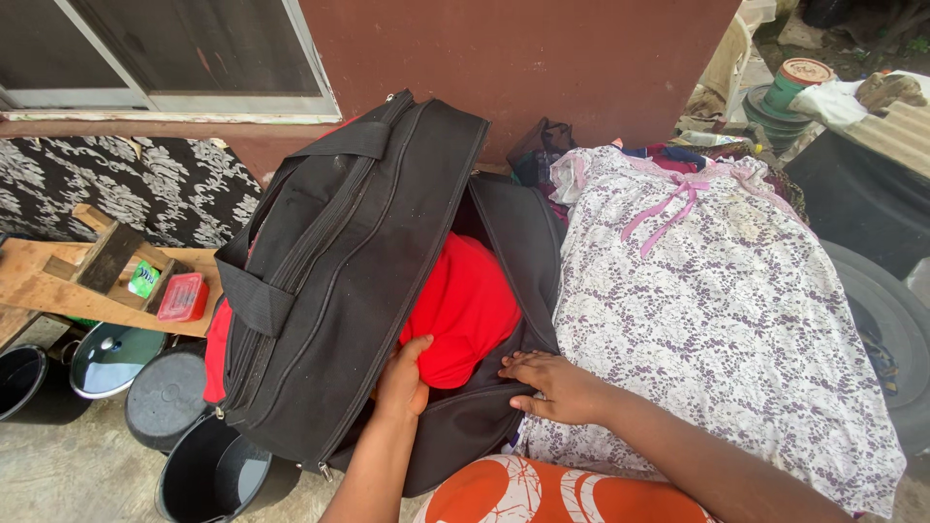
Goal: The person sorts through clothes from a black bag, spreading out a pair of green shorts, a floral dress, a lace top, a red dress, and a pink sweater on a pile of other clothes.
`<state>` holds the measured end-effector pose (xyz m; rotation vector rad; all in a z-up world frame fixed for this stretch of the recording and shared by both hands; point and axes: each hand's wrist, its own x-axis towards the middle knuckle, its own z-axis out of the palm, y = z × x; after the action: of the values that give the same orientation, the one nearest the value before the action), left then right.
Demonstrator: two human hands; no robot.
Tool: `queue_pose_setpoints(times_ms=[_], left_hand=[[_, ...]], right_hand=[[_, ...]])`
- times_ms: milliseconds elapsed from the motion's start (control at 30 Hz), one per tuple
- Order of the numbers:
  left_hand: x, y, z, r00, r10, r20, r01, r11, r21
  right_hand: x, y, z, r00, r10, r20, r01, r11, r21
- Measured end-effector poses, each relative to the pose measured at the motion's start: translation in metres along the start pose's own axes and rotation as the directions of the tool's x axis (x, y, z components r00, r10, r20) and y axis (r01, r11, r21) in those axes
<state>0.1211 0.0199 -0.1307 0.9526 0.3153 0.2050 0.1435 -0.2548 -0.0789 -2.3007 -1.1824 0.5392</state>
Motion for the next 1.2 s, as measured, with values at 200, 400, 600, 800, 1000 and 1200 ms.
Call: queue_pose_setpoints(times_ms=[200, 400, 600, 800, 1000, 1200], left_hand=[[0.013, 0.009, 0.002, 0.992, 0.067, 0.111, -0.058, 0.995, -0.085], [-0.001, 0.019, -0.006, 0.958, 0.16, 0.236, -0.278, 0.708, 0.649], [-0.053, 0.067, 0.025, 0.986, 0.044, 0.163, -0.165, 0.052, 0.985], [-0.065, 0.06, 0.029, 0.983, -0.143, 0.112, -0.12, -0.051, 0.991], [-0.04, -0.006, -0.004, 0.982, -0.146, 0.122, -0.063, 0.355, 0.933], [-0.043, 0.007, -0.034, 0.942, -0.119, 0.315, 0.029, 0.961, 0.275]], right_hand=[[0.0, 0.002, 0.001, 0.998, 0.059, 0.021, -0.06, 0.998, 0.025], [-0.004, 0.001, 0.002, 0.999, 0.044, 0.005, -0.044, 0.999, -0.02], [-0.003, -0.004, 0.001, 0.998, 0.068, 0.014, -0.067, 0.996, -0.054], [-0.003, -0.004, 0.004, 0.999, 0.047, -0.01, -0.048, 0.996, -0.076], [-0.004, -0.002, 0.006, 0.999, -0.017, -0.041, 0.013, 0.995, -0.1], [-0.01, 0.0, 0.008, 0.999, -0.03, -0.032, 0.026, 0.992, -0.126]])
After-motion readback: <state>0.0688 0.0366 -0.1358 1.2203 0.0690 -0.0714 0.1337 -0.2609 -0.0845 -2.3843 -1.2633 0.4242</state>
